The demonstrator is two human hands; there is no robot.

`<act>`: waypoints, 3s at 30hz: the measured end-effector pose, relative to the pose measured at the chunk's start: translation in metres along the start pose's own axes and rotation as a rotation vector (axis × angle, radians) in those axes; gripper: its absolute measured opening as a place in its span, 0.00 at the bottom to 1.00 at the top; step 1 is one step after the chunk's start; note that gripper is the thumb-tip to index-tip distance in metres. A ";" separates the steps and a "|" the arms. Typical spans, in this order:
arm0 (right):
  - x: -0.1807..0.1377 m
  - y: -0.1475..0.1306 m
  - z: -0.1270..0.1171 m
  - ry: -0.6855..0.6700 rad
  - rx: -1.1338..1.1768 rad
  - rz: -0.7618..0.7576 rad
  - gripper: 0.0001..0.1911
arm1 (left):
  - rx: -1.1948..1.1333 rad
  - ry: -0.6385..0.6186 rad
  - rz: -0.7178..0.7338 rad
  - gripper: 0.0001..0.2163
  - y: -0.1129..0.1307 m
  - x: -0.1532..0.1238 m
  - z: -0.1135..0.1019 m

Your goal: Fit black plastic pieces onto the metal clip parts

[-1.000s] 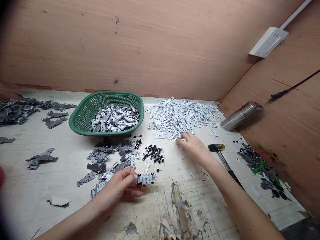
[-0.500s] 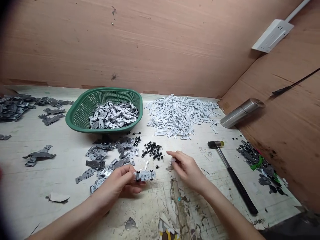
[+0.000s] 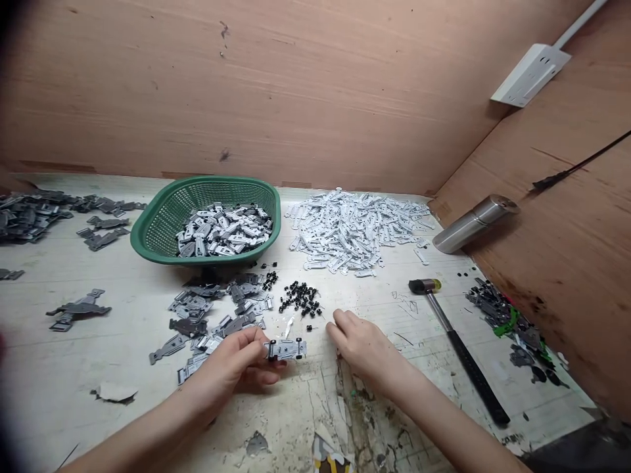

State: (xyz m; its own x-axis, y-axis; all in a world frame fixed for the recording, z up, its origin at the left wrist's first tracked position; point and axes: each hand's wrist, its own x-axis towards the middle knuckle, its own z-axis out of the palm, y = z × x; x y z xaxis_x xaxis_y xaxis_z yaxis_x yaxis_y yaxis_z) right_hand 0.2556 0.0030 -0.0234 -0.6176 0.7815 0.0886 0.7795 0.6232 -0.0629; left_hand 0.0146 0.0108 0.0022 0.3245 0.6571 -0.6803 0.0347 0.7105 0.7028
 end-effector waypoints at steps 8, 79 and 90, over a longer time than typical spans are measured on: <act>-0.019 -0.006 -0.031 0.085 0.580 0.433 0.05 | -0.005 -0.022 0.004 0.08 -0.001 0.001 -0.001; 0.045 -0.046 -0.027 -0.058 1.683 0.534 0.11 | 0.322 0.008 0.484 0.12 0.024 -0.015 -0.014; 0.150 -0.024 -0.071 0.243 0.761 0.151 0.11 | 1.591 0.666 0.639 0.07 0.014 0.005 -0.036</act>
State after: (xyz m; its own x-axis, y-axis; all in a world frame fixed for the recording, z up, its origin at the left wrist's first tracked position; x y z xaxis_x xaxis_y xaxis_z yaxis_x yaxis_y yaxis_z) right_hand 0.1519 0.1035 0.0619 -0.4033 0.8850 0.2328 0.5145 0.4297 -0.7421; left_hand -0.0177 0.0332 0.0006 0.2756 0.9596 0.0571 0.9553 -0.2800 0.0946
